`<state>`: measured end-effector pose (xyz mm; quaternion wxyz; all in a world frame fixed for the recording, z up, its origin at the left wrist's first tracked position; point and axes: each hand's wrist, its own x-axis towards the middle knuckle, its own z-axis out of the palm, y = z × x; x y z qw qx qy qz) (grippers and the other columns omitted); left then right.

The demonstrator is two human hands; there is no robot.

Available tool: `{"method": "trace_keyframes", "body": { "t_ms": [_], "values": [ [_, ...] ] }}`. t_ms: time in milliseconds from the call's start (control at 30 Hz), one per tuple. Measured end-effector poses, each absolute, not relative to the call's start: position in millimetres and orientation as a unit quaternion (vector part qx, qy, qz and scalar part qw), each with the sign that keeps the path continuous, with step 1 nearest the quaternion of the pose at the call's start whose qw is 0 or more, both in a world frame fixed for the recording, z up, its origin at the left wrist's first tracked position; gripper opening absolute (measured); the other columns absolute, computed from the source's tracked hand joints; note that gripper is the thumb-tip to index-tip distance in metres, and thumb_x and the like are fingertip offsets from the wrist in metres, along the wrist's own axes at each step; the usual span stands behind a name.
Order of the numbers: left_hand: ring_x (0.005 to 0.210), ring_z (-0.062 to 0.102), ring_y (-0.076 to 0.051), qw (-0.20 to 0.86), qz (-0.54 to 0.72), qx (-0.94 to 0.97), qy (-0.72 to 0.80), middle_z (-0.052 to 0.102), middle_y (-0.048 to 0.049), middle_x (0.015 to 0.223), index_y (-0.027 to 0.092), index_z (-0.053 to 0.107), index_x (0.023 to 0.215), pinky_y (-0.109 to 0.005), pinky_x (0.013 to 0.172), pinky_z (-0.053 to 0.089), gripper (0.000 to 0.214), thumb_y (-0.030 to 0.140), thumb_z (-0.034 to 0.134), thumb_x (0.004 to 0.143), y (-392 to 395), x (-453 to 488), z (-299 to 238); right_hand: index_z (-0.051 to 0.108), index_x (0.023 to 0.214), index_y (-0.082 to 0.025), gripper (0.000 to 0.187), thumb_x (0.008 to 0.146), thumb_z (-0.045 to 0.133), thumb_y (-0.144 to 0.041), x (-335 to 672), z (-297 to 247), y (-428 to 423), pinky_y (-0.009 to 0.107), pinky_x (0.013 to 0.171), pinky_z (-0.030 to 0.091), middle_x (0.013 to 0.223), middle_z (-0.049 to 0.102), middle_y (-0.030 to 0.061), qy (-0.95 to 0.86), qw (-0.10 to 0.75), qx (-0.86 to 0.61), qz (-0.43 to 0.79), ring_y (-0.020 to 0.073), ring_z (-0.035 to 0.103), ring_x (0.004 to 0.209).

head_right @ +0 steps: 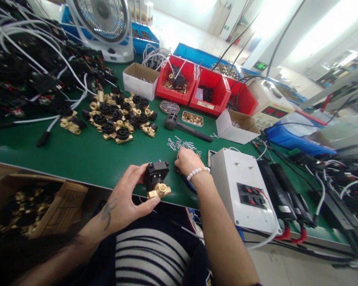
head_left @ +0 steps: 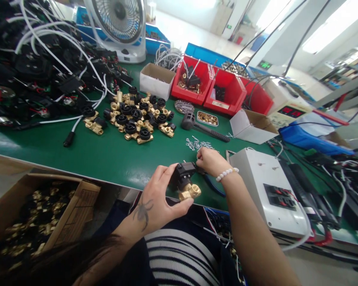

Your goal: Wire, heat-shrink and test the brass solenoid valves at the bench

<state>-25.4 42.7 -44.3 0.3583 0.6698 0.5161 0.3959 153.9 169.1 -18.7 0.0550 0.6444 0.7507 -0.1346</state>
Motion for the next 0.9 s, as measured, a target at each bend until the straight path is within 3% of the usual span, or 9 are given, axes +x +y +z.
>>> {"method": "trace_keyframes", "body": {
  "t_ms": [133,267,633,767,900],
  "values": [
    [0.107,0.057,-0.025,0.367,0.399,0.663,0.516,0.052,-0.008,0.117,0.021,0.041,0.137,-0.042,0.098,0.051,0.069,0.037,0.07,0.076,42.0,-25.8,-45.4,0.069,0.1,-0.014,0.021,0.086,0.055,-0.008,156.0,-18.1,167.1,0.028,0.079,0.046,0.094,0.072,0.0093,0.726,0.012,0.679,-0.11,0.0209,0.066,0.088],
    [0.108,0.057,-0.024,0.38,0.396,0.657,0.517,0.052,-0.0079,0.118,0.021,0.041,0.137,-0.041,0.099,0.05,0.07,0.038,0.07,0.076,41.7,-26.2,-45.3,0.066,0.113,-0.012,0.027,0.095,0.045,-0.017,164.0,-19.3,168.3,0.033,0.087,0.046,0.108,0.07,0.014,0.686,-0.022,0.723,-0.078,0.024,0.064,0.101],
    [0.105,0.057,-0.024,0.362,0.4,0.664,0.517,0.052,-0.0074,0.116,0.021,0.041,0.138,-0.042,0.098,0.051,0.07,0.037,0.069,0.076,42.2,-23.9,-45.5,0.069,0.085,-0.015,0.015,0.072,0.068,-0.009,160.8,-25.1,181.1,0.032,0.072,0.048,0.087,0.071,0.012,0.668,0.008,0.738,-0.093,0.0257,0.066,0.085],
    [0.107,0.057,-0.024,0.368,0.397,0.663,0.517,0.051,-0.0077,0.118,0.022,0.04,0.138,-0.042,0.099,0.051,0.069,0.037,0.069,0.077,41.6,-25.6,-46.2,0.066,0.074,-0.017,0.009,0.075,0.062,-0.009,166.0,-24.5,175.5,0.033,0.074,0.048,0.082,0.071,0.0113,0.659,-0.029,0.745,-0.098,0.0258,0.066,0.083],
    [0.105,0.058,-0.023,0.373,0.415,0.646,0.521,0.052,-0.0071,0.117,0.021,0.041,0.139,-0.041,0.097,0.052,0.071,0.037,0.071,0.076,39.9,-25.4,-49.9,0.065,0.084,-0.015,0.013,0.085,0.053,-0.015,168.6,-17.2,156.0,0.037,0.078,0.048,0.091,0.07,0.0142,0.653,-0.107,0.744,-0.092,0.0255,0.064,0.087]
  ]
}}
